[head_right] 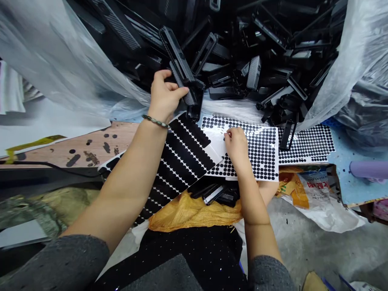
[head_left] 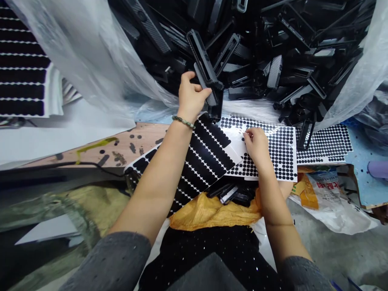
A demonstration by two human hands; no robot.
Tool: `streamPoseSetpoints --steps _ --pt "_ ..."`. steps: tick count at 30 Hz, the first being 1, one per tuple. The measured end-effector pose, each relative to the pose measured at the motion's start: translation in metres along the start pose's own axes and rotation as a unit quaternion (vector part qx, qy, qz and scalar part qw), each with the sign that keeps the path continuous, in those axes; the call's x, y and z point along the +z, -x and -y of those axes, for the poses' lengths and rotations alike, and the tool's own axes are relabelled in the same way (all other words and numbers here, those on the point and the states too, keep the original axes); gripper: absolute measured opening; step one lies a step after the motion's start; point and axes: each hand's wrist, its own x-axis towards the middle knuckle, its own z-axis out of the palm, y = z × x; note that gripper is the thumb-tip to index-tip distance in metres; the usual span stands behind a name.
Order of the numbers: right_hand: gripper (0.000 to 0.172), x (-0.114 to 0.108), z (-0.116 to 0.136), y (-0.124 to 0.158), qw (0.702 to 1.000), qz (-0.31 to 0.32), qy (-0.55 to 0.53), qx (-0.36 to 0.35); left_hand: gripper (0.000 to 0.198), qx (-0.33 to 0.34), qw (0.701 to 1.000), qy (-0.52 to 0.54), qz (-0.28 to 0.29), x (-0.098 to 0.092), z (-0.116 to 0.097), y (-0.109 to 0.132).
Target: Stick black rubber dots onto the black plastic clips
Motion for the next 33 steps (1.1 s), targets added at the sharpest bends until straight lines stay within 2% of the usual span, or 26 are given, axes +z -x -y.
streamPoseSetpoints --steps 3,6,8,10,13,16,18,21,23,26,30,33 --pt "0.006 0.007 0.007 -0.011 0.998 0.041 0.037 0.01 0.035 -0.048 0.997 0.049 0.03 -0.003 -0.021 0.01" --pt "0.009 0.008 0.014 -0.015 0.995 0.078 0.057 0.022 0.011 -0.038 0.992 0.114 0.044 -0.007 -0.043 0.028" --pt "0.01 0.007 0.016 -0.015 0.994 0.092 0.061 0.028 0.007 -0.026 0.986 0.156 0.048 -0.007 -0.052 0.048" --pt "0.01 0.006 0.017 -0.015 0.994 0.092 0.054 0.029 0.009 -0.046 0.98 0.18 0.069 -0.007 -0.056 0.072" --pt "0.015 0.006 0.017 -0.012 0.997 0.073 0.0 0.016 0.018 -0.118 0.967 0.195 0.118 -0.007 -0.048 0.109" --pt "0.013 0.007 0.021 -0.003 0.987 0.051 -0.149 0.019 0.022 -0.18 0.952 0.212 0.129 -0.007 -0.035 0.135" --pt "0.01 0.007 0.026 0.006 0.959 0.06 -0.274 0.026 0.021 -0.197 0.946 0.226 0.127 -0.007 -0.027 0.144" --pt "0.018 0.006 0.035 0.018 0.911 0.095 -0.402 0.023 0.018 -0.188 0.942 0.243 0.137 -0.007 -0.021 0.152" --pt "0.025 0.006 0.04 0.022 0.892 0.103 -0.438 0.028 0.017 -0.176 0.943 0.243 0.143 -0.006 -0.02 0.155" --pt "0.032 0.007 0.043 0.024 0.882 0.09 -0.459 0.052 0.018 -0.16 0.949 0.23 0.143 -0.007 -0.019 0.158" --pt "0.035 0.008 0.045 0.024 0.866 0.073 -0.487 0.084 0.019 -0.152 0.954 0.214 0.145 -0.008 -0.019 0.161" --pt "0.034 0.005 0.048 0.026 0.855 0.097 -0.5 0.096 0.022 -0.152 0.954 0.21 0.153 -0.007 -0.02 0.163"
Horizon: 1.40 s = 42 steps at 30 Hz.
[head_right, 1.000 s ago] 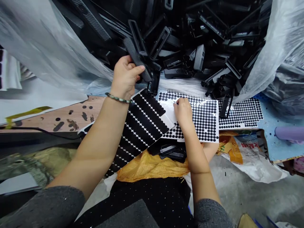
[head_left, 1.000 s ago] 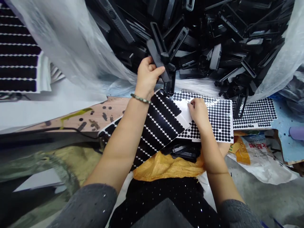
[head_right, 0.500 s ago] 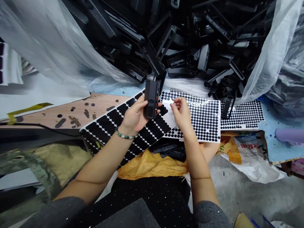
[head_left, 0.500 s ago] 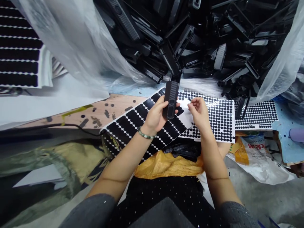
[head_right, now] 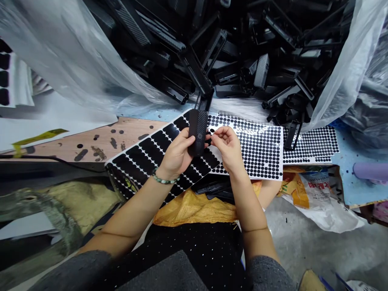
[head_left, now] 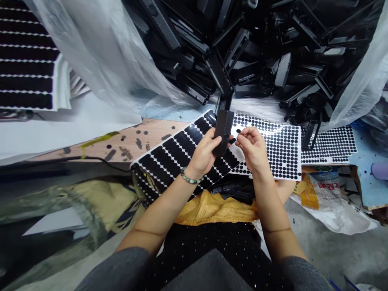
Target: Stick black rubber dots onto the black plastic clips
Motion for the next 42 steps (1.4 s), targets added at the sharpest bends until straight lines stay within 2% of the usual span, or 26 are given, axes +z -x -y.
streamPoseSetpoints --steps 4,11,18,23,31,36,39,42 --pt "0.035 0.0 0.002 0.003 1.0 0.013 -0.01 0.006 0.026 -0.001 1.0 0.0 0.004 0.001 0.001 0.002" --pt "0.039 0.003 -0.003 0.006 0.999 0.004 0.024 -0.028 0.029 0.006 1.0 -0.007 0.004 0.004 0.002 0.005" --pt "0.033 0.003 -0.004 0.009 0.999 0.031 0.033 -0.028 0.032 0.021 1.0 -0.019 0.003 0.005 0.002 0.007" --pt "0.032 0.004 -0.004 0.01 0.993 0.012 0.095 -0.067 0.034 0.037 0.999 -0.019 -0.003 0.007 0.003 0.008" --pt "0.021 0.007 -0.007 0.012 0.988 -0.002 0.135 -0.077 0.034 0.058 0.997 -0.047 -0.009 0.007 0.008 0.01" --pt "0.032 0.001 -0.019 0.007 0.985 -0.037 0.16 -0.059 0.032 0.051 0.997 -0.064 0.013 0.001 0.005 0.013" --pt "0.033 -0.006 -0.025 0.0 0.967 -0.066 0.238 -0.07 0.035 0.042 0.998 -0.05 0.004 -0.004 0.002 0.01" --pt "0.02 -0.009 -0.03 -0.003 0.916 -0.067 0.374 -0.127 0.037 0.032 0.998 -0.035 -0.035 -0.011 0.007 0.002"
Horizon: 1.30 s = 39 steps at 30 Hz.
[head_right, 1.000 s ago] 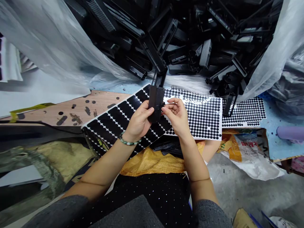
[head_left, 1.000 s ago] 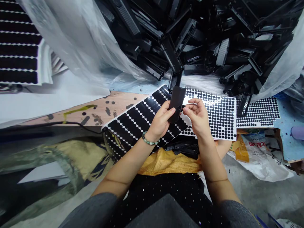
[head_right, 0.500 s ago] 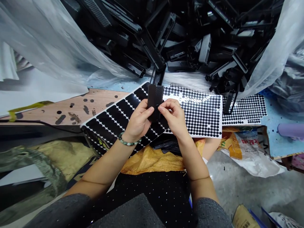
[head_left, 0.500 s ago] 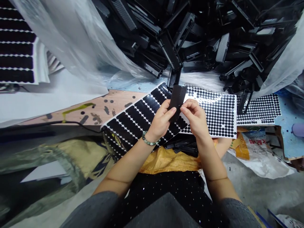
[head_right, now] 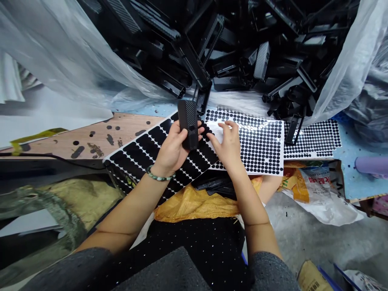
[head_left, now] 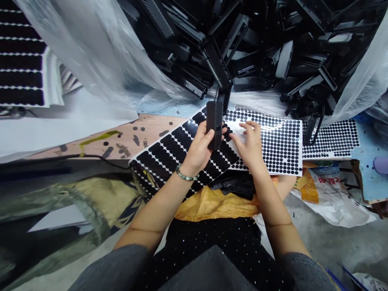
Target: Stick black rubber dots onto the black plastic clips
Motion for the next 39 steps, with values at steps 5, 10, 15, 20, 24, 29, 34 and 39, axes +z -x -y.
streamPoseSetpoints --steps 5,10,15,20,24,29,34,39 --pt "0.012 0.002 0.001 0.007 0.997 0.031 0.046 -0.053 0.032 -0.043 0.998 0.036 -0.034 -0.008 0.015 -0.011" --pt "0.013 -0.007 0.004 0.011 0.972 -0.028 -0.222 0.07 0.05 -0.023 0.997 0.079 -0.01 -0.005 0.007 -0.001" --pt "0.023 -0.009 0.021 0.015 0.925 -0.013 -0.359 0.123 0.043 0.036 0.994 0.097 0.039 0.005 -0.002 0.013" --pt "0.028 -0.005 0.035 0.02 0.922 -0.038 -0.376 0.086 0.043 0.081 0.99 0.099 0.06 0.008 0.001 0.016" --pt "0.025 -0.004 0.034 0.021 0.934 -0.054 -0.349 0.054 0.042 0.105 0.987 0.105 0.061 0.01 0.001 0.016" --pt "0.023 -0.004 0.029 0.022 0.954 -0.056 -0.292 0.025 0.042 0.105 0.989 0.093 0.053 0.013 -0.002 0.018" --pt "0.019 -0.007 0.03 0.022 0.964 -0.065 -0.256 -0.003 0.042 0.112 0.989 0.076 0.052 0.014 -0.005 0.019" --pt "0.01 -0.013 0.038 0.027 0.988 -0.092 -0.119 -0.038 0.041 0.13 0.989 0.06 0.047 0.016 -0.004 0.022"
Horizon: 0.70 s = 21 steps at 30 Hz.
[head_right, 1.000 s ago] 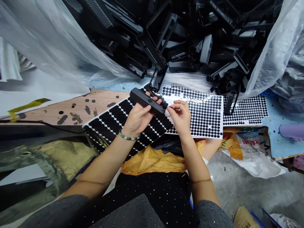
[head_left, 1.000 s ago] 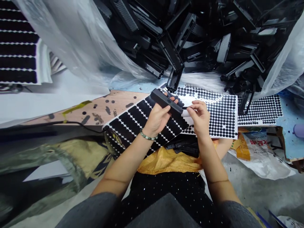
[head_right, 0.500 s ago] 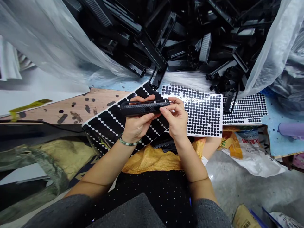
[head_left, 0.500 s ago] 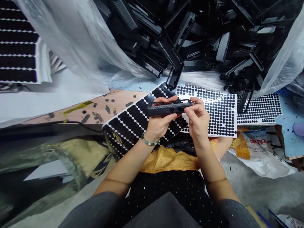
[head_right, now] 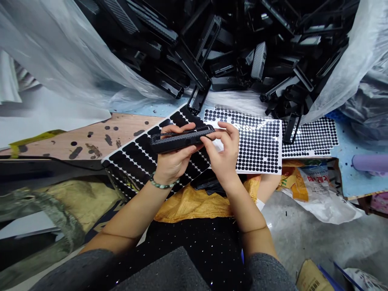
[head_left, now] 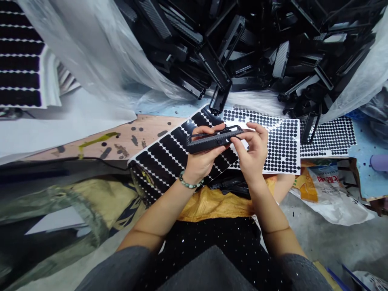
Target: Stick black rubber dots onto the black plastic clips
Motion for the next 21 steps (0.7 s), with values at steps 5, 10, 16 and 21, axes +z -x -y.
streamPoseSetpoints --steps 5,10,16,21 --pt "0.055 0.003 -0.004 0.004 1.0 0.012 0.008 0.018 0.039 0.003 1.0 0.017 -0.017 0.0 0.002 0.0" --pt "0.063 0.006 -0.018 0.0 0.981 0.095 -0.145 0.088 0.037 0.042 0.998 -0.034 0.019 -0.003 0.009 0.002" --pt "0.04 -0.032 -0.024 -0.005 0.975 0.098 -0.134 0.15 0.027 0.139 0.921 -0.355 0.083 -0.022 0.002 -0.027" --pt "0.024 -0.056 -0.032 -0.013 0.984 0.151 0.075 0.062 0.026 0.065 0.789 -0.609 0.048 -0.023 -0.005 -0.094"
